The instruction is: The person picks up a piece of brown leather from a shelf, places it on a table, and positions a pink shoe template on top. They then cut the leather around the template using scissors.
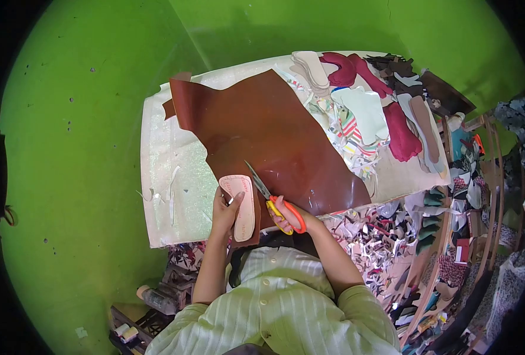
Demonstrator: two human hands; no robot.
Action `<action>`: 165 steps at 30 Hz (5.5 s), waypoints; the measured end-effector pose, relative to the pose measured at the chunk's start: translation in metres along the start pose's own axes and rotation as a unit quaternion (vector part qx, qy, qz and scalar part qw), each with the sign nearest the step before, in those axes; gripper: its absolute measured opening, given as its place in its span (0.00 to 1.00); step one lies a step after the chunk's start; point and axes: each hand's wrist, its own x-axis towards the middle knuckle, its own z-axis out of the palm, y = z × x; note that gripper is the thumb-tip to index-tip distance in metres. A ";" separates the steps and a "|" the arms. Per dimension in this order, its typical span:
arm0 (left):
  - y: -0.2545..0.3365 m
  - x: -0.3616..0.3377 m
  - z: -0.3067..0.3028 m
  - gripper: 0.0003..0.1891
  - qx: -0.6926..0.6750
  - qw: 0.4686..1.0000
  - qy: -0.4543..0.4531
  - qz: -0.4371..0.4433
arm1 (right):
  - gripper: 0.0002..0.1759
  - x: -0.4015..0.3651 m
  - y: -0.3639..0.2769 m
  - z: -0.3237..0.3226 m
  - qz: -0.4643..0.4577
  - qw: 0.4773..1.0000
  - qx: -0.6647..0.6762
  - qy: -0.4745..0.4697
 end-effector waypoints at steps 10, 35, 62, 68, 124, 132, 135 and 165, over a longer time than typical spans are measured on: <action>0.012 -0.004 -0.003 0.23 -0.052 0.998 -0.002 -0.040 | 0.34 0.013 -0.006 -0.009 -0.065 0.995 -0.038 -0.061; 0.017 0.002 -0.035 0.30 0.014 0.998 -0.064 -0.022 | 0.31 -0.005 -0.033 0.004 0.023 0.994 -0.101 -0.032; 0.038 0.007 -0.064 0.40 0.009 0.991 -0.095 -0.096 | 0.06 0.031 -0.115 -0.013 0.221 0.944 -0.237 -0.061; 0.049 0.005 -0.060 0.42 0.028 0.993 -0.085 -0.081 | 0.05 0.042 -0.113 -0.015 0.190 0.947 -0.247 -0.077; 0.062 0.006 -0.094 0.56 0.046 0.987 -0.131 -0.076 | 0.35 0.099 -0.135 0.033 0.196 0.880 -0.430 -0.050; 0.058 0.001 -0.110 0.56 0.077 0.987 -0.118 -0.076 | 0.38 0.095 -0.138 0.049 0.112 0.862 -0.495 0.005; 0.048 0.002 -0.114 0.54 0.005 0.998 -0.054 0.014 | 0.37 0.095 -0.143 0.039 0.050 0.870 -0.489 -0.028; 0.092 0.036 -0.003 0.19 -0.106 0.974 0.087 0.178 | 0.23 0.033 -0.146 0.099 -0.250 0.948 -0.193 0.028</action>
